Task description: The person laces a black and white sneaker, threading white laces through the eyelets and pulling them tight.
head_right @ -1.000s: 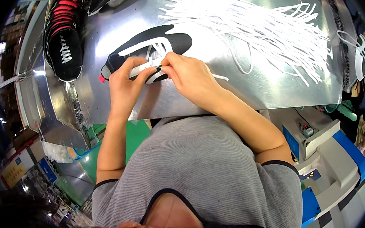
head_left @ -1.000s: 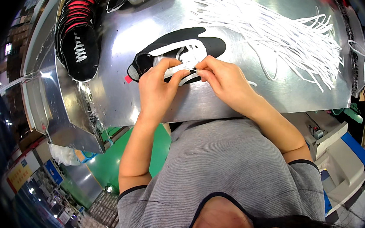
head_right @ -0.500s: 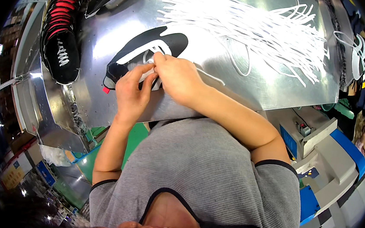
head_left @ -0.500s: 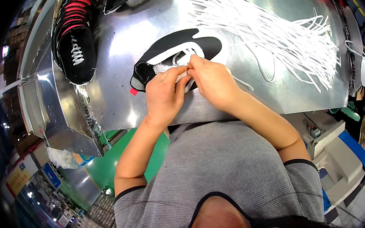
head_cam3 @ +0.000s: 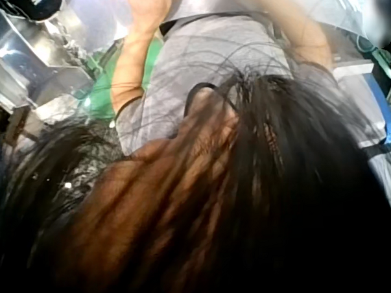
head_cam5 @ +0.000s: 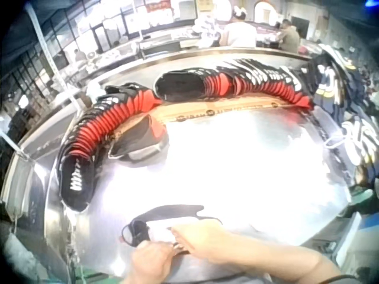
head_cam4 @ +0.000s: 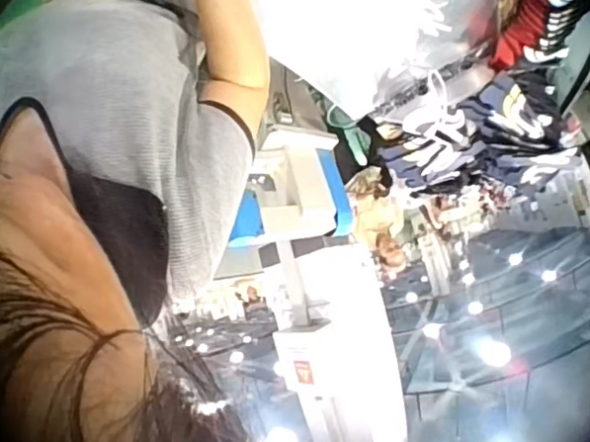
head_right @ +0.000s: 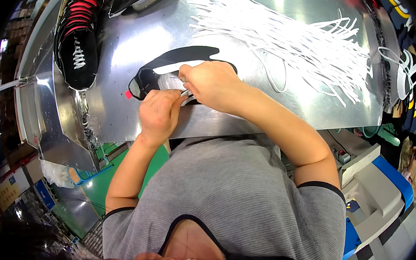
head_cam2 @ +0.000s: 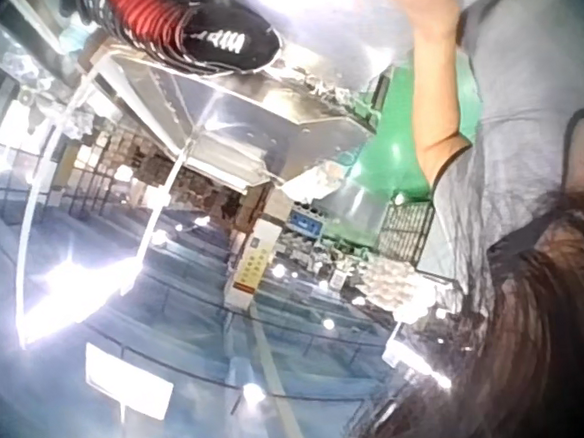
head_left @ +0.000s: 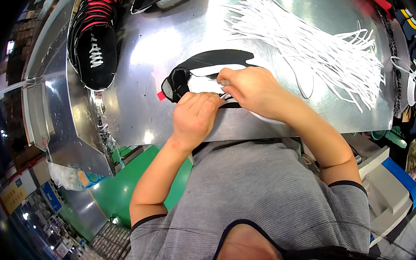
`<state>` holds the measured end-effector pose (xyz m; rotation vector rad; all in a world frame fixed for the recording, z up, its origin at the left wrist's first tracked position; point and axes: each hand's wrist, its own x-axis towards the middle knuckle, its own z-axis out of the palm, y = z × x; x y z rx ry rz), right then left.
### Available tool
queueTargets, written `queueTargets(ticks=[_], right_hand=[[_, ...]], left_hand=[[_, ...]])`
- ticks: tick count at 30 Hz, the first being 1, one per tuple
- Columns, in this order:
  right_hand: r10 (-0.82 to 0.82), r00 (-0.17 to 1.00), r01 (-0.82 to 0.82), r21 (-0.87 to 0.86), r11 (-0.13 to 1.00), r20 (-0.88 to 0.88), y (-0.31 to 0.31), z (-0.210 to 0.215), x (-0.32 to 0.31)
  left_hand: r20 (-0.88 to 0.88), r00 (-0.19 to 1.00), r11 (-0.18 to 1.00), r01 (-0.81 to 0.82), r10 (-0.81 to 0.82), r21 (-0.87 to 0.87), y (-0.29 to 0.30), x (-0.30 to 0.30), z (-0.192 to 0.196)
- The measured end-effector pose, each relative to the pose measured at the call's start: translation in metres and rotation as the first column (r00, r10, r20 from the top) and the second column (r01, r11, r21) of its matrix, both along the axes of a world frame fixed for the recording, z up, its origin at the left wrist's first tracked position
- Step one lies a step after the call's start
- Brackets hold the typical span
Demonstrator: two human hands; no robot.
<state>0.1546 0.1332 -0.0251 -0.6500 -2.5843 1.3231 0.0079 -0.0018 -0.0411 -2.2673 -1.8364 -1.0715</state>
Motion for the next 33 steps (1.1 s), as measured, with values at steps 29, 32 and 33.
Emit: queueTargets(ticks=[29,32,33], right_hand=[[-0.335,0.923,0.259,-0.336,0.905,-0.191,-0.006,0.006,0.016],[-0.355,0.921,0.272,-0.39,0.879,-0.158,-0.002,0.005,0.014],[-0.351,0.919,0.268,-0.369,0.89,-0.18,-0.003,0.004,0.013]], left_hand=[[0.542,0.601,0.806,-0.371,0.587,-0.462,0.014,0.01,0.011],[0.44,0.673,0.795,-0.406,0.594,-0.451,0.016,0.014,0.014],[0.47,0.672,0.813,-0.396,0.573,-0.426,0.016,0.014,0.013]])
